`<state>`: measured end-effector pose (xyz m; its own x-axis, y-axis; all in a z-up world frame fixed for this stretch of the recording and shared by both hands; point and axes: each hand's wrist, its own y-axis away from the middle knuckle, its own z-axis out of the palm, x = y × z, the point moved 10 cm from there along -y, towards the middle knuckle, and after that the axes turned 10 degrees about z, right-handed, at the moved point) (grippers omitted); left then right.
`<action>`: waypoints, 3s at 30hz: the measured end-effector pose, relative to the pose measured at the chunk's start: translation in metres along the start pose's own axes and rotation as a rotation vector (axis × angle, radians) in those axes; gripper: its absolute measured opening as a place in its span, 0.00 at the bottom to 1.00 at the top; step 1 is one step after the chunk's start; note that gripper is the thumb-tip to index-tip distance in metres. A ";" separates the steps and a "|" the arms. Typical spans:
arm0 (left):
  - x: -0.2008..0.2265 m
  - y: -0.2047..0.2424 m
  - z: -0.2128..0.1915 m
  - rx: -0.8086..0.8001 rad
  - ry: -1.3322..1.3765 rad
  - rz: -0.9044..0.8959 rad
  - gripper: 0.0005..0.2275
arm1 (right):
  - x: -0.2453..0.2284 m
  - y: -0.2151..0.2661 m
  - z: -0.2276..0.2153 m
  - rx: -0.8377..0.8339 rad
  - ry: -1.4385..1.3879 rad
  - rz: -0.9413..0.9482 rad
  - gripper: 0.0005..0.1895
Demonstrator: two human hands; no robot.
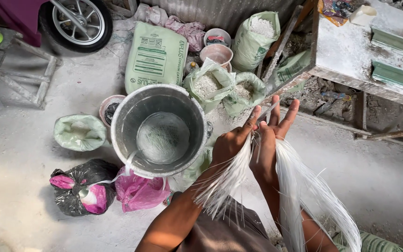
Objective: Cutting bundles of white synthetic fibers using a knife over a container.
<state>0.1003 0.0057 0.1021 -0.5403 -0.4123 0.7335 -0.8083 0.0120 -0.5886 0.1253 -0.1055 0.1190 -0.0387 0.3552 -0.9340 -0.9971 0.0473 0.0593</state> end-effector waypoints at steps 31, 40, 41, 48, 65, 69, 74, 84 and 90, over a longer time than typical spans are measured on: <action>-0.149 0.032 -0.055 0.012 0.001 -0.335 0.21 | -0.040 0.000 -0.033 -0.083 0.310 -0.273 0.35; -0.076 0.025 -0.053 -0.147 0.973 -0.833 0.27 | -0.033 -0.012 -0.022 -0.156 0.331 -0.231 0.25; -0.068 0.025 -0.053 -0.162 1.083 -0.849 0.27 | -0.031 -0.013 -0.020 -0.156 0.387 -0.223 0.25; -0.008 0.016 -0.055 -0.224 1.485 -0.754 0.27 | 0.001 0.008 0.007 -0.228 0.721 -0.210 0.27; -0.015 0.006 -0.061 -0.246 0.854 -0.660 0.29 | 0.044 -0.001 0.006 -0.426 0.724 0.159 0.22; -0.014 -0.006 -0.066 -0.164 0.620 -0.488 0.27 | 0.039 -0.003 0.013 -0.412 0.753 0.140 0.22; -0.027 0.002 -0.065 -0.374 0.070 -0.651 0.26 | 0.040 -0.001 0.023 -0.412 0.818 0.130 0.20; -0.231 0.102 -0.016 -0.081 0.845 -1.108 0.28 | 0.018 -0.020 0.020 -0.450 0.609 0.048 0.21; -0.393 0.257 0.070 0.221 0.959 -1.386 0.34 | -0.039 -0.023 0.040 -0.421 0.675 -0.204 0.32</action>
<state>0.1212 0.1071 -0.3619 0.4871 0.6548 0.5779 -0.7594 -0.0093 0.6506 0.1522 -0.0834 0.1677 0.2485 -0.2669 -0.9311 -0.9246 -0.3518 -0.1460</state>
